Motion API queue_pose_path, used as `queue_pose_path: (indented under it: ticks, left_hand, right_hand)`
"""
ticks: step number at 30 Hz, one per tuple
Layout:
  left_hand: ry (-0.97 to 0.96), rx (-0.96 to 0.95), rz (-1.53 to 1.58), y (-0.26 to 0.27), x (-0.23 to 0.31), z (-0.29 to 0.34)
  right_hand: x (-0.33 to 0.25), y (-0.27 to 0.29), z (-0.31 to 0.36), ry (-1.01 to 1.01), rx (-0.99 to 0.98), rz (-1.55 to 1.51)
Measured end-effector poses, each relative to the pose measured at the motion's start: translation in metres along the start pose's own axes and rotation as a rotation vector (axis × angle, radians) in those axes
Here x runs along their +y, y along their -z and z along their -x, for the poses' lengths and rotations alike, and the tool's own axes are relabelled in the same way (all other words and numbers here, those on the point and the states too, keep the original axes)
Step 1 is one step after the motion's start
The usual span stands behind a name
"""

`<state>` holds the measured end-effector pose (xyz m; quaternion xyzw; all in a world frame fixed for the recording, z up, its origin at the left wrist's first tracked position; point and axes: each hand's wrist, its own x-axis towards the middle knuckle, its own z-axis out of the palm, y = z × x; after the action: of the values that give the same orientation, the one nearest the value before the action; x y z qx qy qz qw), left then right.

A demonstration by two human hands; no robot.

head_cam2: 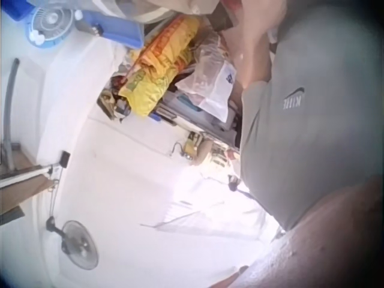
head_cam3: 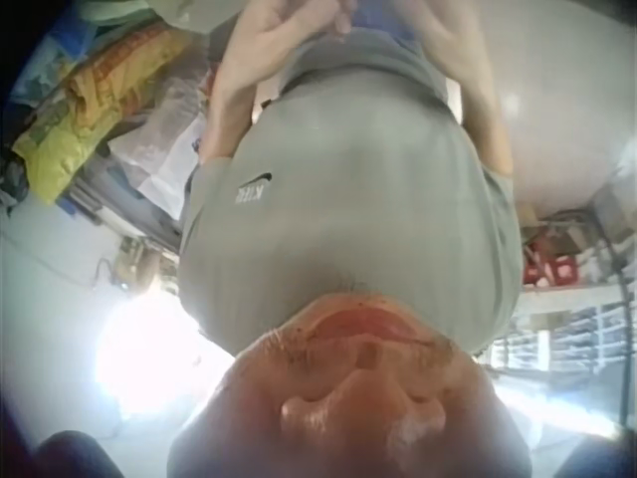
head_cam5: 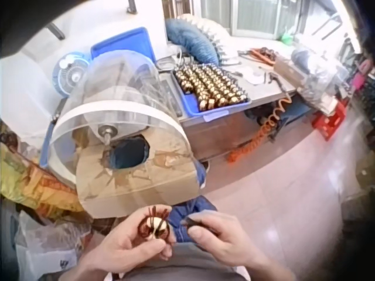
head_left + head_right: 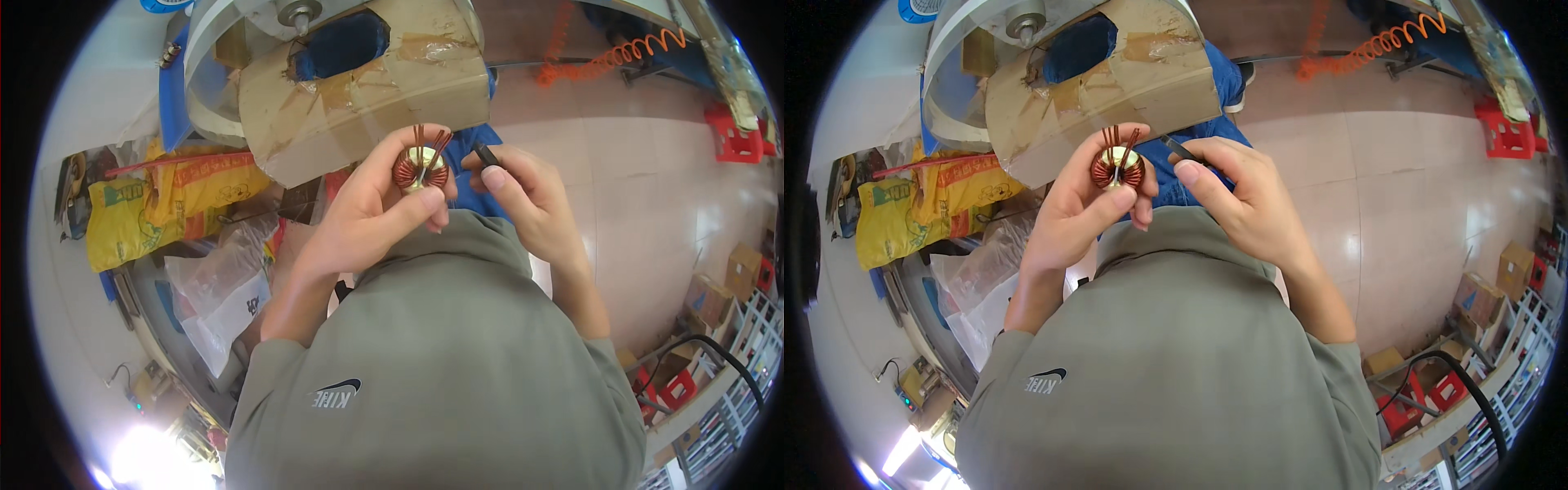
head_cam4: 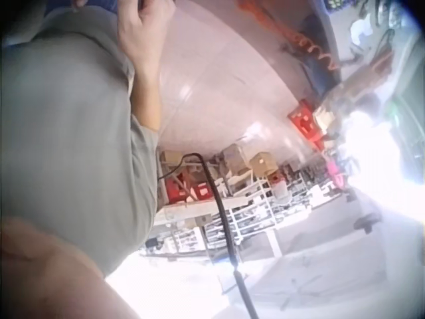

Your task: The recorder uses a winding machine and pliers to wind copper wire around toroidal cores to create inductors.

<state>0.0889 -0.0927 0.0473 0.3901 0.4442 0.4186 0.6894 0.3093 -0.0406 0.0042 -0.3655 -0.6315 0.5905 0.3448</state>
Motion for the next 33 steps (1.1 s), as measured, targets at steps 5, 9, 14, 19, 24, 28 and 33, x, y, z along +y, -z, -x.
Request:
queue_pose_path:
  ticks: [5, 9, 14, 19, 24, 28, 33]
  left_hand:
    - [0.024, -0.005, -0.041, 0.008, 0.002, -0.002]
    - [0.049, -0.005, 0.020, 0.015, 0.000, 0.000]
    - [0.051, -0.003, 0.006, 0.023, 0.000, 0.000]
    - [0.028, 0.030, 0.025, 0.028, -0.008, -0.001]
    - [0.016, 0.048, -0.034, 0.030, -0.012, -0.001]
    - [0.024, 0.056, -0.034, 0.032, -0.014, -0.001]
    - [0.041, 0.045, -0.052, 0.032, -0.016, -0.002]
  right_hand:
    - [-0.004, -0.003, -0.013, -0.040, -0.073, 0.106]
    - [-0.002, -0.006, -0.020, 0.009, -0.108, 0.118]
    - [-0.010, -0.012, -0.028, -0.016, -0.122, 0.147]
    - [-0.007, -0.015, -0.032, 0.002, -0.098, 0.207]
    - [-0.001, -0.017, -0.034, -0.024, -0.095, 0.186]
    - [0.002, -0.017, -0.035, 0.000, -0.103, 0.167]
    - [0.005, -0.019, -0.034, 0.008, -0.104, 0.169]
